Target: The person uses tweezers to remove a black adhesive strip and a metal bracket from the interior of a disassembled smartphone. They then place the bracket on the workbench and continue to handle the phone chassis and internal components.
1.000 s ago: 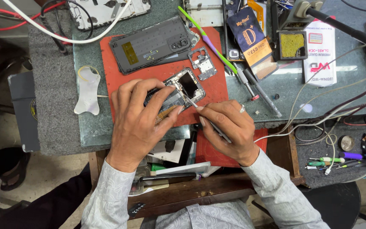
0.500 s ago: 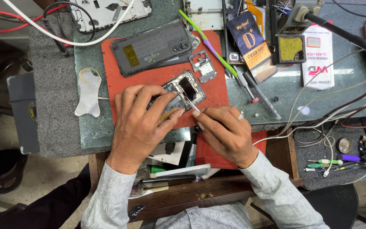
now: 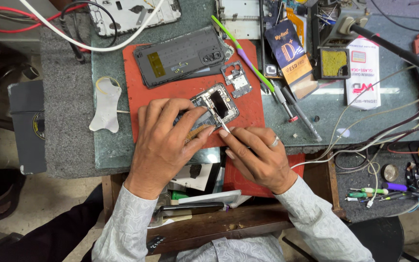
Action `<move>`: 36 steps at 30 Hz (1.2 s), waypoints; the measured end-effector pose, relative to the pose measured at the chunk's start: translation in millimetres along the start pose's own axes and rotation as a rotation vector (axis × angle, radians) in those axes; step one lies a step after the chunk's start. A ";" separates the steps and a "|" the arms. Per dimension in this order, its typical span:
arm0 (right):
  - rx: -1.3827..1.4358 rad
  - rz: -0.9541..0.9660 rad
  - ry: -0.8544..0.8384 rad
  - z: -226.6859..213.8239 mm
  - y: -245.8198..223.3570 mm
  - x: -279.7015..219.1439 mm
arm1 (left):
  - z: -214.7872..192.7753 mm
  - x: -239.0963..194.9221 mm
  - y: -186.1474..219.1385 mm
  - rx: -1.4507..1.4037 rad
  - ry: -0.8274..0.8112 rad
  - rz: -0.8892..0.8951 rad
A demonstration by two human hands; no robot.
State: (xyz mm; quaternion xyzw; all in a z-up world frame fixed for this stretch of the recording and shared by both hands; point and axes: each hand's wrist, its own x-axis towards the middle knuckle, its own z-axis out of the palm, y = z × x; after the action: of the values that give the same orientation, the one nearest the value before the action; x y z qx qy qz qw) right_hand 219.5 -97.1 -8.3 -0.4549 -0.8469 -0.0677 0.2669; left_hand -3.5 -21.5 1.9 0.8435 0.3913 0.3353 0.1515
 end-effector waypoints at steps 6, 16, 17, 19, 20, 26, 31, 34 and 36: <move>-0.097 -0.062 -0.035 1.7 1.7 -1.0 | 3.3 -1.3 -1.4 -0.007 0.000 0.009; 0.124 0.099 0.052 -2.3 -3.3 7.6 | 2.2 -1.6 -1.6 -0.010 -0.002 0.007; 0.159 0.125 0.058 -4.0 -3.8 9.6 | 2.0 -1.2 -1.6 -0.011 -0.001 0.007; 0.206 0.159 0.062 -8.4 -3.7 13.9 | 1.8 -0.7 -1.5 -0.016 0.000 0.007; 0.218 0.167 0.061 -10.6 -3.1 16.5 | 1.4 -0.5 -1.4 -0.018 -0.001 0.007; 0.280 0.233 0.017 -24.0 -3.3 28.8 | -0.7 0.4 -1.5 -0.024 0.003 0.020; 0.297 0.246 -0.015 -28.1 -0.3 35.4 | 0.1 -0.4 -2.6 -0.036 0.014 0.022; 0.278 0.221 -0.039 -30.3 1.5 35.2 | 1.9 -1.3 -3.0 -0.029 0.019 0.026; 0.260 0.202 -0.044 -30.5 2.6 33.3 | 2.8 -1.3 -3.2 -0.025 0.022 0.029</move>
State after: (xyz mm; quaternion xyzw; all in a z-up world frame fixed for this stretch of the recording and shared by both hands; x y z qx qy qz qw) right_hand 218.8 -82.1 34.3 -0.5009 -0.8040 0.0796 0.3102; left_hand -4.0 -20.4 -2.4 0.8434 0.3764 0.3516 0.1529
